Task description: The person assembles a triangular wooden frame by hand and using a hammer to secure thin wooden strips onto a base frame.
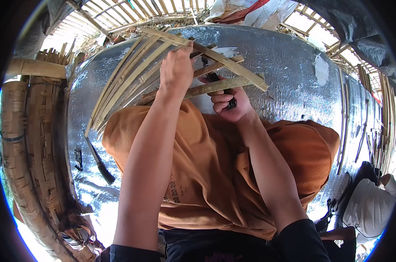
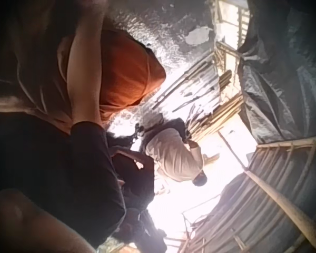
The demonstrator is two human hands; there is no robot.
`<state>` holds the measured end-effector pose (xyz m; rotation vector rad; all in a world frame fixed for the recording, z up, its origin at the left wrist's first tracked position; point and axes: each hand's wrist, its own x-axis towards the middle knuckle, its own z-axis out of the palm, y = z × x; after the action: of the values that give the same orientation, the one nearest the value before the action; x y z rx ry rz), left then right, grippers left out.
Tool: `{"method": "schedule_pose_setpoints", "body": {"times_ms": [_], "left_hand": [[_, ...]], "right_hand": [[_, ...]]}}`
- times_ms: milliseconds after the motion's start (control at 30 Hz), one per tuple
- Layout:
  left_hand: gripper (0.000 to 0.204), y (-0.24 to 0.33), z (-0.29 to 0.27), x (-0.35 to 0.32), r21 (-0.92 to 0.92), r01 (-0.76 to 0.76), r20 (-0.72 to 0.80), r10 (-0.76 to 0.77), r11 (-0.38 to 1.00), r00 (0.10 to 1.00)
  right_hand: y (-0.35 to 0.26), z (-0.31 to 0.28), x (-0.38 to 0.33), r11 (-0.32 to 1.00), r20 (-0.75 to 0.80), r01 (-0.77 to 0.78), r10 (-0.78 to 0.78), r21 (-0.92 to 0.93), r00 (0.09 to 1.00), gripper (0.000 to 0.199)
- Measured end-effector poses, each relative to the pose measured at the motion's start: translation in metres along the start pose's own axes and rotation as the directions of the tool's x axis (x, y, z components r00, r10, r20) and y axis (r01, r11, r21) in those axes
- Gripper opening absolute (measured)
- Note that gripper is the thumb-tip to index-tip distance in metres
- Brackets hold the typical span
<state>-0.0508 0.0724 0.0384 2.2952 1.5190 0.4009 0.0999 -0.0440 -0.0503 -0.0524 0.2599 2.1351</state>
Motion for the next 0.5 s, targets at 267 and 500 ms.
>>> {"method": "schedule_pose_setpoints", "body": {"times_ms": [267,500], "left_hand": [[0.05,-0.005,0.006,-0.001,0.021,-0.048,-0.054,0.049,0.999,0.997],[0.052,-0.01,0.012,-0.001,0.034,-0.068,-0.055,0.07,0.997,0.996]], "right_hand": [[0.0,0.005,0.004,0.971,-0.151,0.119,-0.152,-0.207,0.977,0.043],[0.003,0.002,0.001,0.988,-0.166,0.101,-0.12,-0.115,0.979,0.04]]}}
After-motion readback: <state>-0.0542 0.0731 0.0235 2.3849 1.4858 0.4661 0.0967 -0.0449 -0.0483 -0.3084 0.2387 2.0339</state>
